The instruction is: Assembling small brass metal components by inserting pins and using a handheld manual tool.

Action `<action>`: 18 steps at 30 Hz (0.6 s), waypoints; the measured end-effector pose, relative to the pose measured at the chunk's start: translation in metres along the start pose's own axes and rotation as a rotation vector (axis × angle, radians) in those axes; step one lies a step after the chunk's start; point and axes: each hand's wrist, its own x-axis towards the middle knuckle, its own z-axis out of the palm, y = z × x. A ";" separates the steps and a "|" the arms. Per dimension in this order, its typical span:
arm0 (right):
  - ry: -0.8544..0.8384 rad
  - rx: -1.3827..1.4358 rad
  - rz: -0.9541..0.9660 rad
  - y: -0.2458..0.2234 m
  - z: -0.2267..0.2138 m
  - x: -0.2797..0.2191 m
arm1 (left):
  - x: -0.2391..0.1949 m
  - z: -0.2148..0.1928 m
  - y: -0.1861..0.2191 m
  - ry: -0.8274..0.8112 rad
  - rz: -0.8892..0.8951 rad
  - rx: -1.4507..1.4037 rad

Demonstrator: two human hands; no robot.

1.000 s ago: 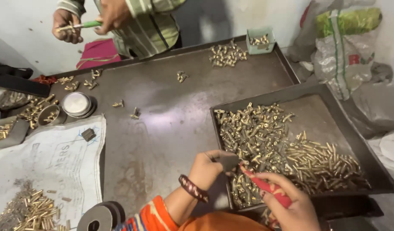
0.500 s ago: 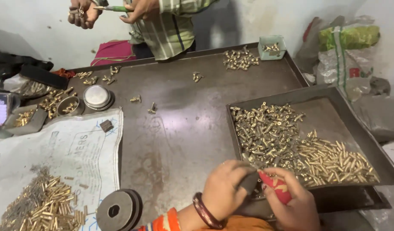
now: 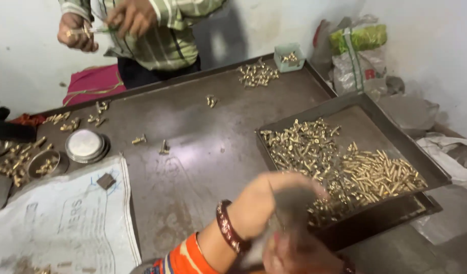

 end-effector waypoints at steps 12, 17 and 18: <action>-0.188 0.809 0.460 -0.002 0.007 -0.026 | -0.002 -0.008 -0.033 -0.277 -0.028 -0.141; 0.380 -0.910 -0.283 0.047 -0.035 -0.014 | 0.025 -0.022 -0.097 0.397 0.186 0.162; 0.376 -0.909 -0.283 0.061 -0.039 -0.019 | 0.027 -0.018 -0.094 0.400 0.187 0.162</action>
